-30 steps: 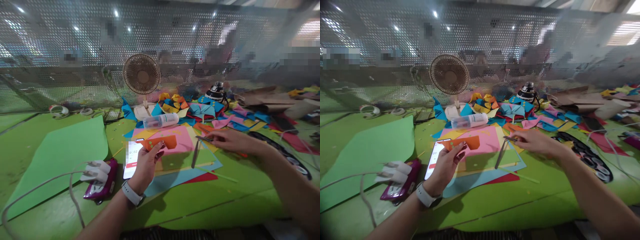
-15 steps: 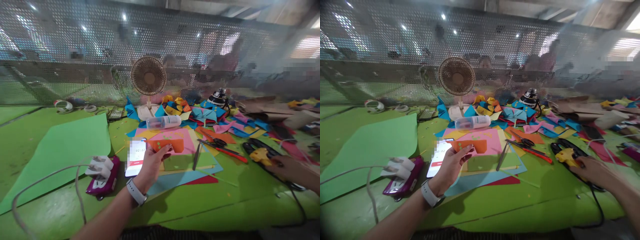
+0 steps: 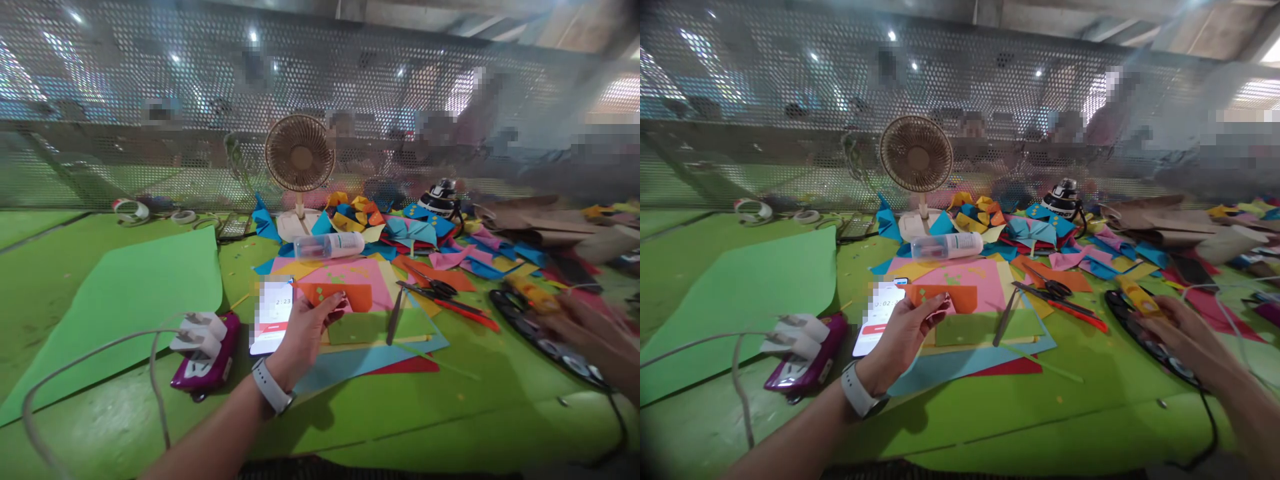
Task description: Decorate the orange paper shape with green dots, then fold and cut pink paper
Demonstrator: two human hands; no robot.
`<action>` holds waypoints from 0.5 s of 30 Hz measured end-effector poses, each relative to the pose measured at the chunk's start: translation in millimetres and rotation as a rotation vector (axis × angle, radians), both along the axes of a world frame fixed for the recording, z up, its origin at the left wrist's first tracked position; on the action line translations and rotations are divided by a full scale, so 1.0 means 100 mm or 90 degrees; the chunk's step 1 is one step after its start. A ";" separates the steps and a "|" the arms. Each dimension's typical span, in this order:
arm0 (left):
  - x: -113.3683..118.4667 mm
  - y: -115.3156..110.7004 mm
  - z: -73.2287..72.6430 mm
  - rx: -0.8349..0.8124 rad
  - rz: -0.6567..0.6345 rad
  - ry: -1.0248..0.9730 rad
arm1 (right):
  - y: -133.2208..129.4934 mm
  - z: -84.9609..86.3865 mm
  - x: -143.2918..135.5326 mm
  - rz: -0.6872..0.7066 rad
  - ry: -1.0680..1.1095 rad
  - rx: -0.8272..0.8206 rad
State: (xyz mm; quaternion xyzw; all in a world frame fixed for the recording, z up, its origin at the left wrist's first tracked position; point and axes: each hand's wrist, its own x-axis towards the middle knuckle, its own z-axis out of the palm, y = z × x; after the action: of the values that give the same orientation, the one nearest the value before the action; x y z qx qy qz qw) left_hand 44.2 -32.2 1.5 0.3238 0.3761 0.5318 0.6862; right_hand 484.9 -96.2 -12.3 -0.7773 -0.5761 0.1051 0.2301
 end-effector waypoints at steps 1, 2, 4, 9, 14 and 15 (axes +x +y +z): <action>0.00 0.00 0.00 -0.001 -0.001 0.001 | 0.02 0.04 -0.15 0.042 0.142 -0.005; 0.00 0.00 0.00 -0.001 -0.002 0.001 | 0.05 0.08 -0.31 0.067 0.245 0.012; -0.01 0.00 0.00 0.001 -0.002 0.002 | 0.13 0.16 -0.70 0.151 0.383 -0.003; -0.03 0.03 0.00 0.014 -0.013 0.012 | 0.39 0.28 -1.61 0.416 0.621 -0.095; -0.04 0.03 0.01 0.007 0.001 0.024 | 0.54 0.18 -2.04 0.473 0.628 -0.051; -0.04 0.02 0.02 0.001 0.005 0.024 | 0.55 0.15 -2.09 0.457 0.625 -0.029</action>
State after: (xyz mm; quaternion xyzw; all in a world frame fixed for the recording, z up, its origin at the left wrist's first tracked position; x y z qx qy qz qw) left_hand 40.0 -30.1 3.1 0.3326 0.3900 0.5286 0.6766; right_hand 276.3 -41.3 2.3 -0.3998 -0.6262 0.5346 0.4027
